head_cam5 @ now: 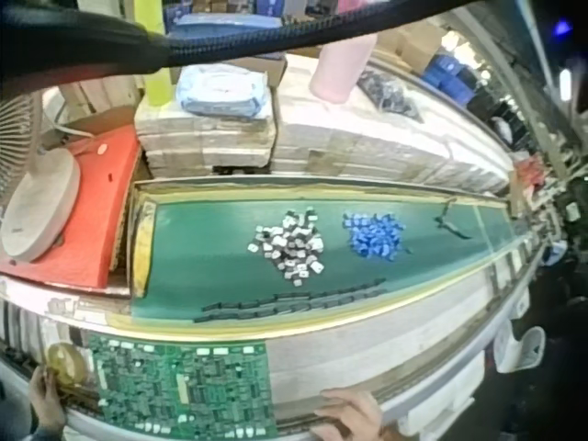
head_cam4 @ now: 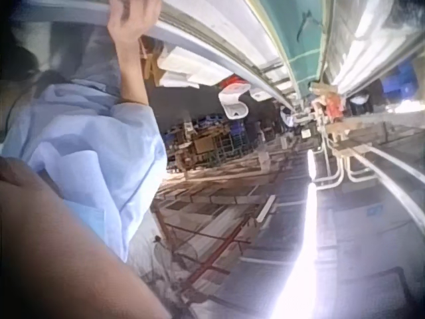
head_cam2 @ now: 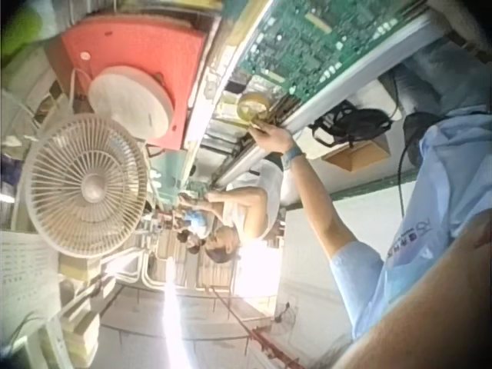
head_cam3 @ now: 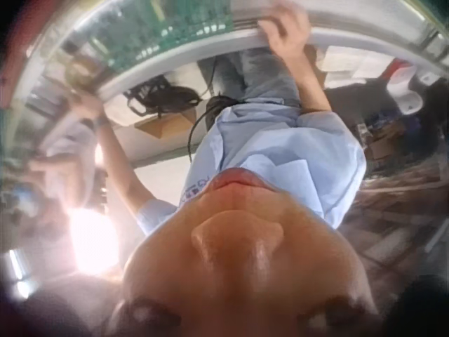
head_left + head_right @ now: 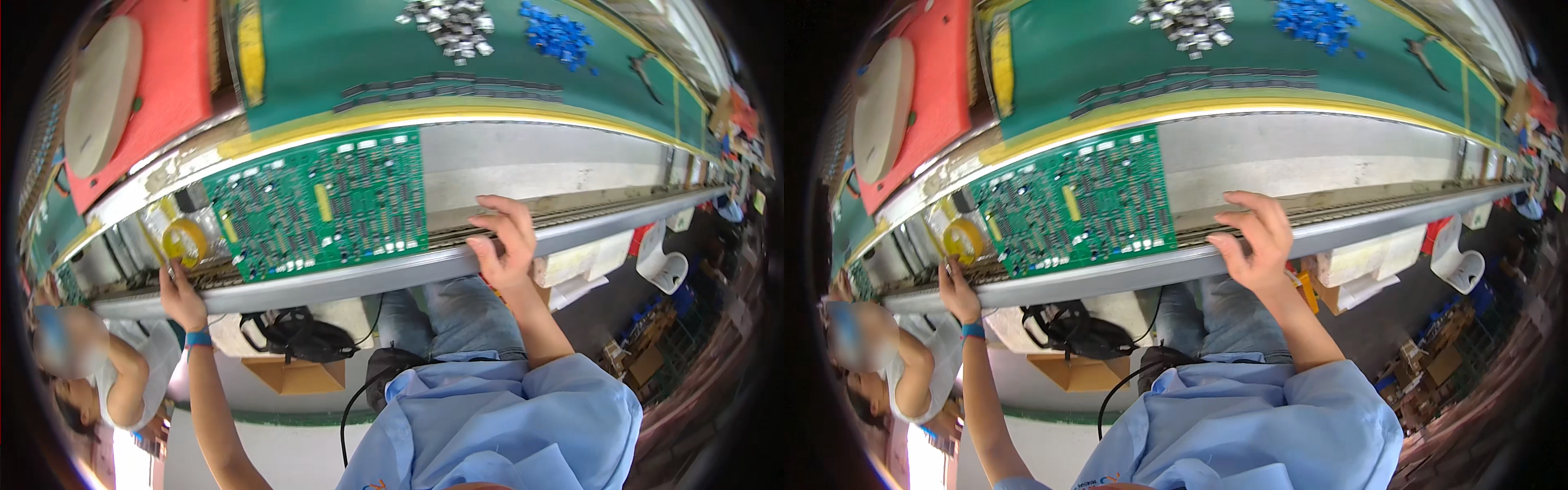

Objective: Assembling electronic components onto a printed circuit board.

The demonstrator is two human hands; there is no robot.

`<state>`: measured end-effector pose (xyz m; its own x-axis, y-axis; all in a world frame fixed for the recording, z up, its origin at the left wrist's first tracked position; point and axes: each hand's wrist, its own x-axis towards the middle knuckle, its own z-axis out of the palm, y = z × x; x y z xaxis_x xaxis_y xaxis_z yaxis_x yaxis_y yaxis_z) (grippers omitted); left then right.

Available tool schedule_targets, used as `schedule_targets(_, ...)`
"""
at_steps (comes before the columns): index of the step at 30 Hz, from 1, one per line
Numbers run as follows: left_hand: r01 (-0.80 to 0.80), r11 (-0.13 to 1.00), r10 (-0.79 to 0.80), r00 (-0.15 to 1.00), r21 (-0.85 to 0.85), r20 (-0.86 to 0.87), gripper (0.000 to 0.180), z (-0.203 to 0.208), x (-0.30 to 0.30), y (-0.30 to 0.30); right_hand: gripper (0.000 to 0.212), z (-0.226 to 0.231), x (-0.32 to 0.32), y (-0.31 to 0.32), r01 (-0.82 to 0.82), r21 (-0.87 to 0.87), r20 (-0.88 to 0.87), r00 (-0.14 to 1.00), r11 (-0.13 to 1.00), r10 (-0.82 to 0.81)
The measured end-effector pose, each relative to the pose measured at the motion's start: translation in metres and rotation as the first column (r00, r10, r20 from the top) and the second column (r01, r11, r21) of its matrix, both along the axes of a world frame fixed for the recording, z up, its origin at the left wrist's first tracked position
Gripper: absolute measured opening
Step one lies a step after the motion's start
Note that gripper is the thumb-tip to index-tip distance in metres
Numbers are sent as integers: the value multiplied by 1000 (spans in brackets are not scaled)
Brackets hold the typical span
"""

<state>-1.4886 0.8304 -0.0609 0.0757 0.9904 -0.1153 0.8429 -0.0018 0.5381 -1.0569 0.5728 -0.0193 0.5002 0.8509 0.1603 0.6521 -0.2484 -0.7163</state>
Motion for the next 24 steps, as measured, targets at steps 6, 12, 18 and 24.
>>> schedule_targets(6, 0, 998, 3, 999, -58, 52, 29, -6, -5, 7, 23, 0, 2, 2, 29, 17, -25, 999, 999, -29)
schedule_targets(12, -1, 997, -4, 997, -72, -73, 32, 1, -13, 4, 17, 2, 61, 40, 65, 127, 230, 969, 990, -93)
schedule_targets(18, -14, 999, 13, 1000, -46, -25, 30, -5, -1, 4, 8, 11, 140, 118, -65, 112, 659, 752, 992, -25)
schedule_targets(24, 25, 1000, -26, 995, -7, -95, 29, -2, -3, 6, 10, 13, 135, 129, -2, -49, 715, 698, 999, 36)
